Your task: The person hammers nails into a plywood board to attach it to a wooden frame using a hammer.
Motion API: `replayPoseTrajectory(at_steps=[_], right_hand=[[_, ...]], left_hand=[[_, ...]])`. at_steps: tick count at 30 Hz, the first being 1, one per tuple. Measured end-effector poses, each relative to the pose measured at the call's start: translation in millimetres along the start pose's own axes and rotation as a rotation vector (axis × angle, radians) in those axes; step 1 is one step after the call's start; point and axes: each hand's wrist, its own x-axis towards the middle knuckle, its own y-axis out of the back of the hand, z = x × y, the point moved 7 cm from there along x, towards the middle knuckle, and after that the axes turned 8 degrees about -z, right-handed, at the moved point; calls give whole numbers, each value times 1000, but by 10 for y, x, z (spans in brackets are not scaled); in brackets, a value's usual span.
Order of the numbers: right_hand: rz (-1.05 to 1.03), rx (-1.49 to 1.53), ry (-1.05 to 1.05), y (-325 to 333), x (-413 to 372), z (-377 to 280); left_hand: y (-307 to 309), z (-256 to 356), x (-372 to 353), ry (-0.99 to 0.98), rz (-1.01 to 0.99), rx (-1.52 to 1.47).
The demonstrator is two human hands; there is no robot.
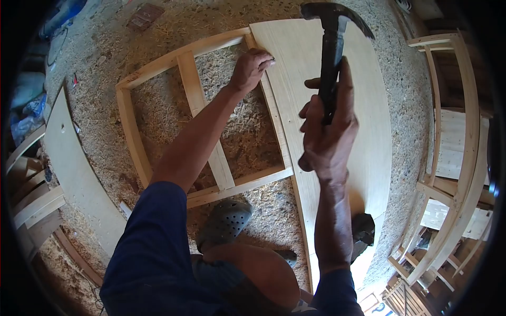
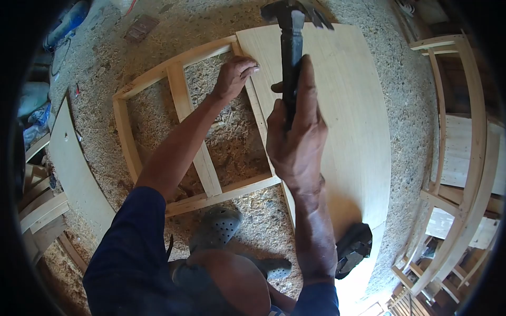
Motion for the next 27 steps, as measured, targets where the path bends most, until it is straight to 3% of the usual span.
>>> replayPoseTrajectory(at_steps=[3, 8, 11, 14, 15, 17, 18, 19, 22, 27], right_hand=[[-14, -88, 39, -277, -71, 180], [-273, -263, -86, -697, -188, 774], [-228, -202, -54, -609, -137, 673], [43, -163, 27, -394, -92, 373], [44, -161, 31, -413, -121, 387], [-115, -266, -83, -573, -178, 548], [-304, -364, -110, -708, -155, 700], [-303, -368, -115, -686, -223, 765], [-161, -142, -167, -457, -120, 579], [295, 28, 153, 228, 45, -160]], left_hand=[[21, 40, -1, -29, 1, 28], [28, 53, -28, -4, -2, 27], [22, 56, -32, -17, -10, 17], [16, 74, -29, -43, 15, 7], [21, 90, -34, -49, 12, 27], [58, 98, -11, -63, 14, 53], [53, 84, -19, -50, 12, 22], [22, 80, -38, -37, 5, -14], [9, 81, -25, -83, -21, 96], [34, 1, -4, -11, -82, -56]])
